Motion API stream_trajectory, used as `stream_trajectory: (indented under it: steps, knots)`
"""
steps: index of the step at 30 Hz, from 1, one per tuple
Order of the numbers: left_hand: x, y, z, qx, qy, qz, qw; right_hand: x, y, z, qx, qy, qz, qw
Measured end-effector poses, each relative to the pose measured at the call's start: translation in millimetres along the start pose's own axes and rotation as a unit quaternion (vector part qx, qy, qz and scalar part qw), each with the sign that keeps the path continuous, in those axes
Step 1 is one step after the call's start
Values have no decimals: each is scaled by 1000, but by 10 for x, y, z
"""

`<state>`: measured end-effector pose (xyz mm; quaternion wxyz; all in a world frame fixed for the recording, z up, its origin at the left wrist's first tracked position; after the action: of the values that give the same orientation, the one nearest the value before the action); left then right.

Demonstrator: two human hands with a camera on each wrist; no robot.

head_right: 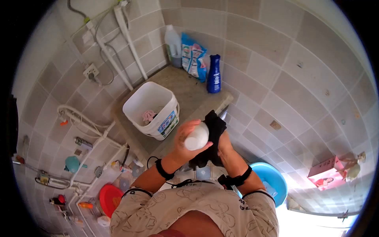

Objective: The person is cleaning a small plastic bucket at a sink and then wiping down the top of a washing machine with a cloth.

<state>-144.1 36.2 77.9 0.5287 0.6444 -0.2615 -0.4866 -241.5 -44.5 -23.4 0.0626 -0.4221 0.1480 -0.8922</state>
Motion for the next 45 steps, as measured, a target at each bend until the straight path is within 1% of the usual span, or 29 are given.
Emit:
stream_trajectory:
  steps: [1,3,4,5,6,7,8,10,11,12,13,14,15,17,21,26,30,32,33,35,36,38,39,40,41,42,43,44,45]
  knots:
    - [31,-16,-140,-2,-4,-24,1000,-132,-30,-50,-47,28,79,995]
    - [-2,-23,-463,12,11,-49,999,-249,83,-7,55,-20,53,997]
    - [25,-71,-678,29,41,-70,996,-247,144,50,99,38,61,993]
    - [155,-223,-923,12,22,-132,991,-238,245,98,102,32,66,992]
    - [234,-292,-1193,-30,21,-198,980,-151,399,72,54,30,17,998]
    - [324,-408,-1451,-31,35,-264,963,-75,537,45,7,30,-34,999]
    - [441,-558,-1704,-64,35,-339,938,-103,667,87,9,29,-29,999]
    - [549,-599,-2207,-34,233,-261,936,1,847,151,23,-106,-200,974]
    - [641,-599,-2429,-19,335,-255,907,-108,960,126,25,-107,-198,974]
    - [798,-647,-2701,-74,372,-317,869,-93,951,208,26,-320,-379,868]
    - [914,-587,-2808,-75,373,-320,868,-219,896,331,26,-504,-527,684]
    - [1060,-514,-2959,-94,401,-334,848,-524,1060,317,71,-580,-469,662]
    - [1204,-452,-3108,-114,427,-347,827,-777,1074,279,65,-709,-406,573]
    - [1689,-567,-3333,-96,424,-359,826,-1166,1025,194,136,-784,-355,492]
    - [2207,-421,-3259,-71,420,-394,814,-1203,1171,181,131,-782,-370,484]
    - [2734,-401,-3150,-29,506,-341,792,-1182,1541,232,173,-781,-390,456]
    - [3119,-622,-3293,-64,524,-334,781,-1109,2008,303,161,-778,-408,450]
    - [3311,-786,-3416,-12,582,-329,744,-1038,2281,375,144,-778,-411,452]
    - [3293,-800,-3437,-15,589,-333,736,-1026,2391,424,156,-776,-410,453]
    - [3245,-816,-3438,-68,488,-379,783,-1008,2584,507,158,-784,-393,454]
    - [3145,-827,-3439,-72,497,-383,776,-1031,2619,520,168,-796,-372,448]
    - [2755,-692,-3299,-24,628,-257,734,-1047,2634,523,200,-804,-351,436]
    - [2606,-660,-3232,-30,635,-261,727,-1022,2600,566,221,-814,-334,422]
    - [2507,-749,-3296,-138,536,-376,743,-962,2543,631,251,-826,-327,386]
    - [2386,-825,-3250,-242,417,-476,736,-862,2565,731,260,-823,-328,384]
    - [2240,-808,-2941,-311,260,-595,694,-902,2608,781,336,-832,-287,336]
    - [2070,-656,-2755,-318,264,-592,692,-909,2576,842,407,-833,-246,284]
    - [1977,-636,-2553,-299,254,-640,660,-734,2400,1141,398,-835,-296,239]
    - [1923,-691,-2396,-279,241,-687,627,-637,2264,1371,402,-832,-300,236]
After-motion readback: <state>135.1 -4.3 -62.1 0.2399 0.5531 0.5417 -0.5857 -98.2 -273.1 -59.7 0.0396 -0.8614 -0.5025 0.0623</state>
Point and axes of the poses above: each hand's wrist, its own y-axis towards the middle knuckle, its own z-axis out of the palm, x = y × z, the point moved 9 cm from there along y, towards the middle knuckle, and after that the axes turned 15 degrees about -x, right-handed, at the moved point
